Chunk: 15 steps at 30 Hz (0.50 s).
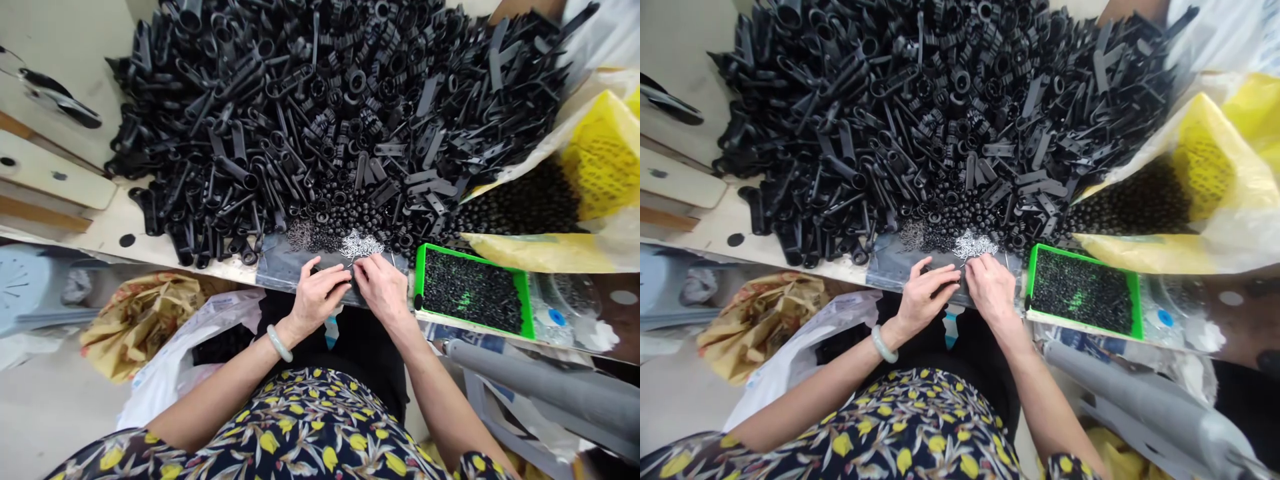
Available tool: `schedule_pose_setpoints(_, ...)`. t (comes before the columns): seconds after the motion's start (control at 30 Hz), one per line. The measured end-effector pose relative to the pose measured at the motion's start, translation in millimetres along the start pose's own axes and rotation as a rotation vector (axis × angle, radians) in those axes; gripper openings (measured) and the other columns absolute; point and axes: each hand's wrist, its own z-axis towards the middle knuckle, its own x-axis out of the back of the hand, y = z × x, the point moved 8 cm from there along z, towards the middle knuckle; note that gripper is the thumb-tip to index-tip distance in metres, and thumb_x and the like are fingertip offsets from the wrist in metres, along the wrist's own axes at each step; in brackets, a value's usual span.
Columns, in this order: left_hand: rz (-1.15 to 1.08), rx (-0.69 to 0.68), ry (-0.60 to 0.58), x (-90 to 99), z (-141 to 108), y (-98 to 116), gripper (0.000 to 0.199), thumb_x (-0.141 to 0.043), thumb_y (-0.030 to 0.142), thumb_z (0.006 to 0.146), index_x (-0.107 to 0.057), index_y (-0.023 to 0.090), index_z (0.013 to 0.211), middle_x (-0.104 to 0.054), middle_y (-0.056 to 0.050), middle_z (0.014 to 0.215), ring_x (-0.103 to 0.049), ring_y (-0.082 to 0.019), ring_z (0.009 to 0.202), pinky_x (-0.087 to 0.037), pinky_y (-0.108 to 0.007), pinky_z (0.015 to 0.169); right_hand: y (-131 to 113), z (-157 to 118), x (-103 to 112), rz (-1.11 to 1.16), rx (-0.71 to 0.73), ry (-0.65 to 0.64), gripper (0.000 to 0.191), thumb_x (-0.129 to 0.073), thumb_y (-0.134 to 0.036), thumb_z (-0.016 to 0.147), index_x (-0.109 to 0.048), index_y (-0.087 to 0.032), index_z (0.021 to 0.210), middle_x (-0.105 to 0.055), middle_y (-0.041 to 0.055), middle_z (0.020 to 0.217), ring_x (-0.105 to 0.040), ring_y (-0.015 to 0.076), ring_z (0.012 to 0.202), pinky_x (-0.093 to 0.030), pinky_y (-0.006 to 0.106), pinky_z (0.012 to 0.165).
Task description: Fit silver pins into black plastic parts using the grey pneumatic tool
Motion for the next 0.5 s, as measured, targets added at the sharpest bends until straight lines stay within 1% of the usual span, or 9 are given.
schedule_pose_setpoints(0.07,-0.002,0.007,-0.007,-0.5,-1,-1,0.014,-0.071,0.027,0.096,-0.079,0.027,0.107,-0.083,-0.006,0.109,-0.078,-0.030,0.112,-0.028,-0.056,0.124,8,-3,2,0.164,-0.087,0.014,0.022,-0.057,-0.031,0.104,-0.074,-0.021,0.095,-0.074,0.0053,0.091,-0.067,0.0177,0.079,-0.047,0.030,0.074)
schedule_pose_setpoints(0.13,0.001,-0.007,-0.011,-1.1,-1,-1,0.015,-0.071,0.026,0.097,-0.079,0.027,0.109,-0.083,-0.006,0.108,-0.078,-0.029,0.110,-0.028,-0.056,0.125,20,-10,0,0.465,-0.238,0.012,0.021,-0.063,-0.038,0.101,-0.074,-0.021,0.096,-0.076,0.0042,0.090,-0.069,0.0167,0.073,-0.052,0.030,0.072)
schedule_pose_setpoints(0.2,0.011,-0.039,-0.004,-0.9,-2,0,0.016,-0.070,0.024,0.097,-0.078,0.026,0.112,-0.083,-0.006,0.109,-0.079,-0.028,0.109,-0.027,-0.056,0.125,27,-20,-7,0.789,-0.387,0.000,0.024,-0.070,-0.045,0.097,-0.073,-0.021,0.098,-0.077,0.0040,0.088,-0.070,0.0162,0.068,-0.056,0.030,0.068)
schedule_pose_setpoints(0.27,0.025,-0.068,0.009,0.0,-2,2,0.017,-0.069,0.022,0.098,-0.076,0.024,0.114,-0.083,-0.006,0.109,-0.079,-0.028,0.109,-0.028,-0.056,0.124,26,-29,-12,1.003,-0.457,0.003,0.027,-0.075,-0.046,0.094,-0.073,-0.020,0.100,-0.078,0.0046,0.089,-0.071,0.0157,0.066,-0.058,0.029,0.065)
schedule_pose_setpoints(0.3,0.030,-0.080,0.012,0.4,-2,2,0.017,-0.069,0.021,0.099,-0.076,0.024,0.114,-0.083,-0.006,0.109,-0.079,-0.028,0.110,-0.029,-0.056,0.124,24,-33,-13,1.052,-0.459,0.015,0.026,-0.077,-0.045,0.093,-0.073,-0.020,0.100,-0.078,0.0046,0.090,-0.071,0.0152,0.066,-0.059,0.028,0.064)
schedule_pose_setpoints(0.37,0.036,-0.092,0.017,1.1,-3,3,0.017,-0.068,0.020,0.100,-0.075,0.024,0.114,-0.083,-0.005,0.111,-0.078,-0.027,0.111,-0.031,-0.055,0.123,20,-36,-13,1.065,-0.428,0.049,0.023,-0.078,-0.042,0.093,-0.074,-0.020,0.100,-0.077,0.0037,0.088,-0.070,0.0137,0.063,-0.058,0.026,0.061)
schedule_pose_setpoints(0.43,0.042,-0.103,0.024,2.2,-3,5,0.016,-0.068,0.020,0.100,-0.074,0.025,0.115,-0.083,-0.004,0.112,-0.078,-0.025,0.111,-0.032,-0.054,0.123,17,-36,-12,1.016,-0.374,0.078,0.020,-0.077,-0.041,0.094,-0.075,-0.021,0.098,-0.076,0.0028,0.087,-0.067,0.0126,0.061,-0.057,0.026,0.058)
schedule_pose_setpoints(0.5,0.053,-0.110,0.031,3.2,-3,6,0.016,-0.067,0.019,0.101,-0.073,0.025,0.114,-0.083,-0.003,0.112,-0.078,-0.024,0.110,-0.032,-0.054,0.122,12,-33,-8,0.926,-0.281,0.094,0.017,-0.074,-0.038,0.096,-0.077,-0.022,0.097,-0.074,0.0030,0.088,-0.067,0.0131,0.064,-0.056,0.026,0.058)
